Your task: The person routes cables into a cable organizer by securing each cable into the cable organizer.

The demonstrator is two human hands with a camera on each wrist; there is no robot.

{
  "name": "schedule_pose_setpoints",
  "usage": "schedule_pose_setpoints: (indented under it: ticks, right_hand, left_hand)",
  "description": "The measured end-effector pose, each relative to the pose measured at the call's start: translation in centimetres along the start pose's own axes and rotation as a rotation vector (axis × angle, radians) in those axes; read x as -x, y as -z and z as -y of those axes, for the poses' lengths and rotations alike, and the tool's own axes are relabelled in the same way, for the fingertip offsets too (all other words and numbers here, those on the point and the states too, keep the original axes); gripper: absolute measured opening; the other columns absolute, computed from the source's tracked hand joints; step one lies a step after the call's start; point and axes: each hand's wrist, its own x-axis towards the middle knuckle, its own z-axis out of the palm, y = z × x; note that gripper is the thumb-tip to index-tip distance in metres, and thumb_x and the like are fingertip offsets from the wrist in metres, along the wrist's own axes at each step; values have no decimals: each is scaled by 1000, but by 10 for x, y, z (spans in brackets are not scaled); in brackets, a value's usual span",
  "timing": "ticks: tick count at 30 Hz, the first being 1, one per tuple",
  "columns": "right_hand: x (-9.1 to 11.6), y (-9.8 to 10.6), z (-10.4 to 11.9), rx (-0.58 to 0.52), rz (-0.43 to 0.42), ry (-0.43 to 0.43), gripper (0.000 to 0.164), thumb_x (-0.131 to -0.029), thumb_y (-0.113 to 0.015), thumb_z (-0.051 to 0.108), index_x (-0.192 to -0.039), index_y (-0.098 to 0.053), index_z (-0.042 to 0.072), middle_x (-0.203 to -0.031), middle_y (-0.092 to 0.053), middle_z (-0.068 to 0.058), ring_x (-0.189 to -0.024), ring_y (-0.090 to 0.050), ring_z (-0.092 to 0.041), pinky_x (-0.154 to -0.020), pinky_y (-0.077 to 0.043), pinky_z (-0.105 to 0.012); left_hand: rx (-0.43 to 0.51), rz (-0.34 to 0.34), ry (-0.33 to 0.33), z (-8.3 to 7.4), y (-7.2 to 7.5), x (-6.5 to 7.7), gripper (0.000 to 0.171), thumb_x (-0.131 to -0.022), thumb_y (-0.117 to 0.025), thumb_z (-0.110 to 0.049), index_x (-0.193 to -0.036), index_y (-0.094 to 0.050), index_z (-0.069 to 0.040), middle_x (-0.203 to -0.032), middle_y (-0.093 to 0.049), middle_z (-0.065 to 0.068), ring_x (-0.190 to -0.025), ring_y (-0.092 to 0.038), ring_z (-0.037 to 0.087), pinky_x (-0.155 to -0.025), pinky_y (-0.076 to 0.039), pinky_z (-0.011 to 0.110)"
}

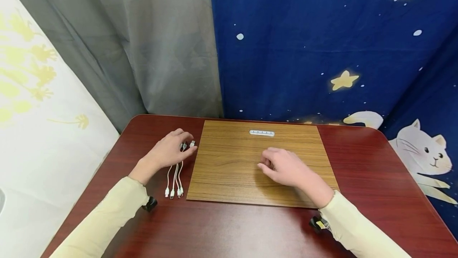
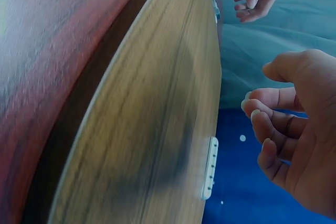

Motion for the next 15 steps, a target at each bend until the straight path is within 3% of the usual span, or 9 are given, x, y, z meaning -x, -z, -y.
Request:
schedule_pose_setpoints:
  ticks: [6,15]
  right_hand:
    - [-6,-10,7,-17,-3,22,20,-95,-72,27,-81,-57,23,-76,-52,10,-64,-49,-5,-56,-43,-29]
    - [-21,-31,33,-59,53,38,17,-97,-70,30,-86,-60,21,-77,-53,9,-63,-49,-5,-55,-44,-27]
  left_hand:
    - [15,-1,57,8,-3,-2,36,-98,-66,-38,-114,-70,-6,-108,-61,8,-93,-63,26,-79,-51,48]
    - [52,-17,130,17,-7,-8,26,-97,-70,-31,-104,-72,-6,-96,-59,7,-81,-59,21,-70,-50,42]
